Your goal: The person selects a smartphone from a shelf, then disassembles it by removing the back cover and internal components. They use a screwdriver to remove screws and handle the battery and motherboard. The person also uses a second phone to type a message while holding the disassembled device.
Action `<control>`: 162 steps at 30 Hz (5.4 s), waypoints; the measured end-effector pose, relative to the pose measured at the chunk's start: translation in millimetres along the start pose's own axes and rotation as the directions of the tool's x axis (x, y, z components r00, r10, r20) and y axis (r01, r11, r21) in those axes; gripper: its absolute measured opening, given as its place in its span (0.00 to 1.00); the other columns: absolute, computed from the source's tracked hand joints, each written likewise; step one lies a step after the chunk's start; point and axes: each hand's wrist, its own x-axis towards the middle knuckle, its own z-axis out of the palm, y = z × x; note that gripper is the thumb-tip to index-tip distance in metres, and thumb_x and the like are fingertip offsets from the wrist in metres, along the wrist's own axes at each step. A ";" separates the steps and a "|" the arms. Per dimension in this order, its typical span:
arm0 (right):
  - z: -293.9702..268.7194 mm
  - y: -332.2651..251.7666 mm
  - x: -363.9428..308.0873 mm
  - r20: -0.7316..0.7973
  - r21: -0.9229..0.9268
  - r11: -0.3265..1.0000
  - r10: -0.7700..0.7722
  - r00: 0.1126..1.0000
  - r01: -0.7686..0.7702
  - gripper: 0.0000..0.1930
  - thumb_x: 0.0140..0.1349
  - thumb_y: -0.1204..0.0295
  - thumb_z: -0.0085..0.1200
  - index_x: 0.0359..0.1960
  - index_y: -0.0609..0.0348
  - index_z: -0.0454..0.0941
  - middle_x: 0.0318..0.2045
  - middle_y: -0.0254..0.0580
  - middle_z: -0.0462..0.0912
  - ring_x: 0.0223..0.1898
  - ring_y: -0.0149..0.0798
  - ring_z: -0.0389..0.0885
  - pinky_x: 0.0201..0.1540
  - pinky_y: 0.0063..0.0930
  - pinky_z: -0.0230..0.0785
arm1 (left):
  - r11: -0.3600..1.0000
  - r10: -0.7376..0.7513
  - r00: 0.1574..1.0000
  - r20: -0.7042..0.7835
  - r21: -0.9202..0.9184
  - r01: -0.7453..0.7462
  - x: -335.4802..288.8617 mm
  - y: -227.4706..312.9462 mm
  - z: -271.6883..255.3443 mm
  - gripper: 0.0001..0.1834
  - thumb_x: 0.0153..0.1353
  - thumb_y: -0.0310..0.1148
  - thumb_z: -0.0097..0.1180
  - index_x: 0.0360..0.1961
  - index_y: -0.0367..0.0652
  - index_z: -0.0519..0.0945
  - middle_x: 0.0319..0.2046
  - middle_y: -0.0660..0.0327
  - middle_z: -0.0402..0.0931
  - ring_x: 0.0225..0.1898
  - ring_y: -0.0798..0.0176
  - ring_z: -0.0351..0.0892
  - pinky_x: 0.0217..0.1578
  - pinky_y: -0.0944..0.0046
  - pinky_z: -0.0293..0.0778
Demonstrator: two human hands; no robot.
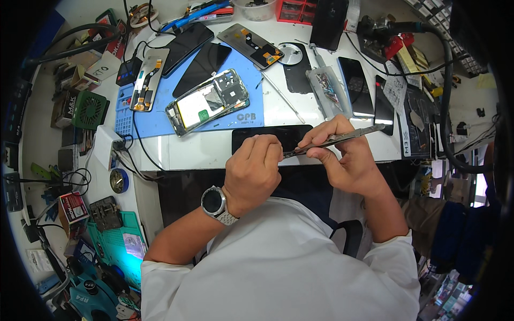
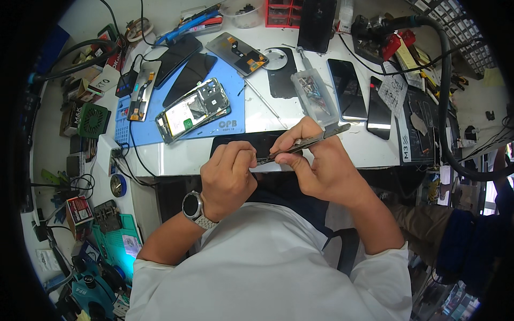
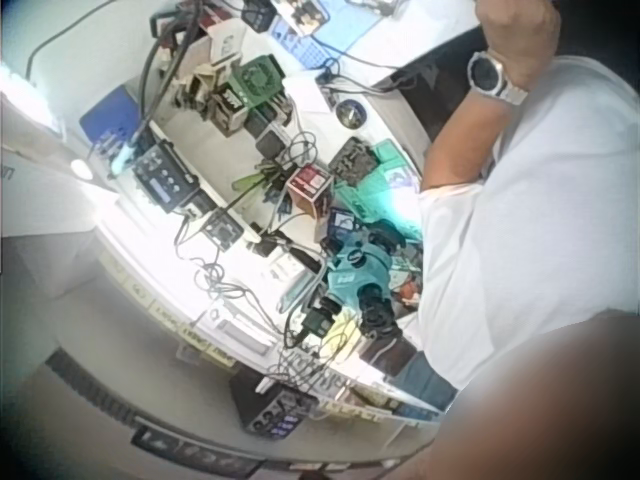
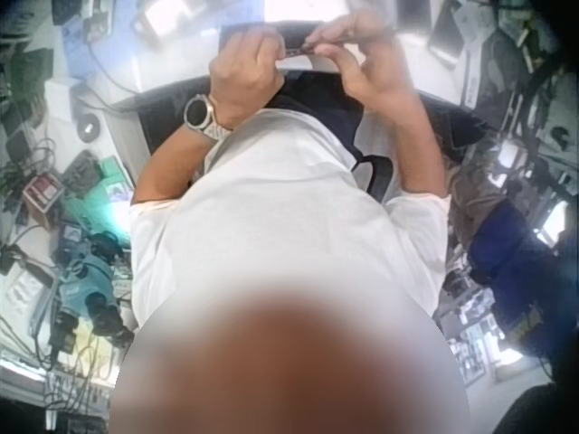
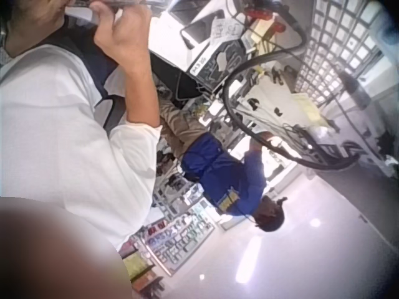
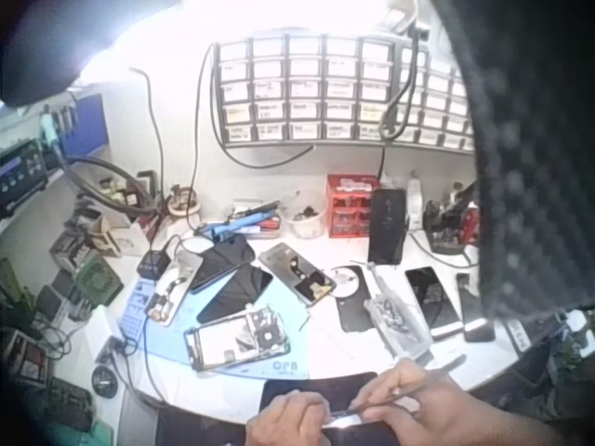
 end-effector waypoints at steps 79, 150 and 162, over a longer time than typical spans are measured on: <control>20.5 2.8 10.7 -0.173 0.092 0.991 0.113 0.978 -0.098 0.13 0.73 0.76 0.70 0.47 0.65 0.76 0.34 0.43 0.87 0.37 0.33 0.90 0.41 0.29 0.83 | 1.000 0.026 1.000 0.004 0.005 -0.026 2.5 0.4 1.8 0.16 0.39 0.13 0.62 0.31 0.41 0.80 0.38 0.63 0.83 0.32 0.58 0.81 0.28 0.60 0.77; 44.2 -11.2 5.2 -0.049 -0.653 0.755 -0.117 0.992 0.057 0.19 0.53 0.81 0.69 0.43 0.65 0.71 0.42 0.54 0.73 0.45 0.59 0.75 0.47 0.48 0.72 | 0.972 -0.035 0.984 -0.176 -0.235 -0.008 6.7 -4.7 13.2 0.18 0.42 0.20 0.67 0.36 0.50 0.89 0.37 0.69 0.87 0.27 0.62 0.77 0.28 0.62 0.76; 31.5 -15.5 -1.3 -0.045 -0.563 0.826 -0.025 0.999 -0.004 0.17 0.59 0.80 0.68 0.45 0.66 0.72 0.43 0.56 0.74 0.47 0.59 0.75 0.49 0.49 0.73 | 0.941 -0.016 0.997 -0.078 -0.338 -0.012 13.2 -10.1 9.3 0.17 0.48 0.20 0.71 0.41 0.46 0.90 0.40 0.65 0.88 0.32 0.59 0.83 0.31 0.61 0.80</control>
